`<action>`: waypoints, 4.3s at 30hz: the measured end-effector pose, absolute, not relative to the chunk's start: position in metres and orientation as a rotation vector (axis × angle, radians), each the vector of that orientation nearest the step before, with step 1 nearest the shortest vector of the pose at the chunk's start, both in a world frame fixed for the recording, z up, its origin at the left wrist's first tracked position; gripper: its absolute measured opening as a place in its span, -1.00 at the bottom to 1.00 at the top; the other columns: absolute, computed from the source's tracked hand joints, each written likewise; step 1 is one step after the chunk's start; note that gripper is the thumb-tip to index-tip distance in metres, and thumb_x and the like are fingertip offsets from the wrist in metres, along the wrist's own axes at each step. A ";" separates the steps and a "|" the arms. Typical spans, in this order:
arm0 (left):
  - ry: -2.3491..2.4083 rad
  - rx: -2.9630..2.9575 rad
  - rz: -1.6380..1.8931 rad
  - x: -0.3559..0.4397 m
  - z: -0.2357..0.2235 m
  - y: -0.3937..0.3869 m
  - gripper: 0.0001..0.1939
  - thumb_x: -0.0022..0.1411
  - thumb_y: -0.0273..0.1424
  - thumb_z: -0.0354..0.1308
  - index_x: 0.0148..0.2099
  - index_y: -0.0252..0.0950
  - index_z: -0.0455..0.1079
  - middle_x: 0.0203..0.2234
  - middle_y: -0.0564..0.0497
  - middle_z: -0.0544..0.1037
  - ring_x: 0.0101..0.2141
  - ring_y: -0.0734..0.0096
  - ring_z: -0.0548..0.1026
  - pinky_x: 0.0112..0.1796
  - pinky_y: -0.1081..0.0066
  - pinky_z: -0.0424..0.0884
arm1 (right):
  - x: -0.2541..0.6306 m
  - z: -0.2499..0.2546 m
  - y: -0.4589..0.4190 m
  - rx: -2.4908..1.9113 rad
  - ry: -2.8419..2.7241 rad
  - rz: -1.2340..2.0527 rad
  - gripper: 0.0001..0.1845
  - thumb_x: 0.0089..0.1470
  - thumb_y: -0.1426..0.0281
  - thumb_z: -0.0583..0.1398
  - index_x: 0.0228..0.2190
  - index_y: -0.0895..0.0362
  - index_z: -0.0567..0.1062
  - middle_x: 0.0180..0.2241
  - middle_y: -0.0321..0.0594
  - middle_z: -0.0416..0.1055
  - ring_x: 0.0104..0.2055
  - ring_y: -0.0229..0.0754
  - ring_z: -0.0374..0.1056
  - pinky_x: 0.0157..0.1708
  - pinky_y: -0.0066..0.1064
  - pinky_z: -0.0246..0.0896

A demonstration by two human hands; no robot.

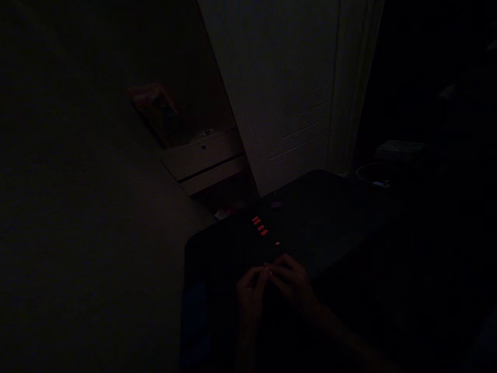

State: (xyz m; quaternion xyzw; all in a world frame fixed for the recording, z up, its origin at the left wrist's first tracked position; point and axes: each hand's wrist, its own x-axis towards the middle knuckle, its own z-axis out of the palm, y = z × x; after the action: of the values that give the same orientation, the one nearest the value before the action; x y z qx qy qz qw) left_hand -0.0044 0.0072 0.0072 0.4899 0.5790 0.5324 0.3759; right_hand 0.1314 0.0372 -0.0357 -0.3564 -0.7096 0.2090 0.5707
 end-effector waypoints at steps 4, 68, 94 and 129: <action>1.470 1.121 1.437 -0.001 0.005 0.006 -0.71 0.17 -0.17 0.31 -0.35 -0.32 0.60 -0.42 -0.06 0.66 -0.32 0.21 0.58 -0.24 0.36 0.48 | 0.132 -0.031 0.035 -0.804 -1.680 0.510 -0.75 0.33 0.31 0.22 -0.01 -0.02 0.63 -0.26 -0.17 0.50 -0.23 -0.13 0.47 -0.24 -0.30 0.48; 1.481 1.102 1.375 0.003 0.005 0.006 -0.58 0.18 -0.04 0.31 -0.35 -0.35 0.63 -0.47 -0.05 0.62 -0.38 0.29 0.52 -0.33 0.40 0.42 | 0.131 -0.024 0.033 -0.818 -1.651 0.540 -0.76 0.35 0.34 0.19 -0.01 0.03 0.58 -0.21 -0.15 0.45 -0.20 -0.12 0.47 -0.21 -0.33 0.50; 1.384 1.087 1.362 -0.005 0.000 0.007 -0.65 0.12 -0.12 0.38 -0.39 -0.36 0.62 -0.49 -0.03 0.60 -0.42 0.33 0.49 -0.36 0.42 0.39 | 0.132 -0.028 0.032 -0.751 -1.694 0.443 -0.78 0.37 0.36 0.17 -0.04 0.05 0.60 -0.21 -0.12 0.52 -0.20 -0.08 0.47 -0.23 -0.25 0.47; 1.425 1.139 1.392 -0.002 0.006 0.008 -0.70 0.16 -0.16 0.38 -0.23 -0.31 0.62 -0.30 -0.08 0.68 -0.24 0.21 0.59 -0.16 0.35 0.46 | 0.131 -0.032 0.032 -0.794 -1.606 0.422 -0.59 0.30 0.44 0.23 0.15 -0.03 0.49 -0.18 -0.15 0.58 -0.18 -0.08 0.52 -0.18 -0.24 0.51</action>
State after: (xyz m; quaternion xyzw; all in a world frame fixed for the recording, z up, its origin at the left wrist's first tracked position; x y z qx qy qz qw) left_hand -0.0019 0.0077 0.0059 0.4525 0.5662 0.5530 0.4110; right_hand 0.1314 0.0322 -0.0323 -0.3432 -0.6943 0.1826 0.6056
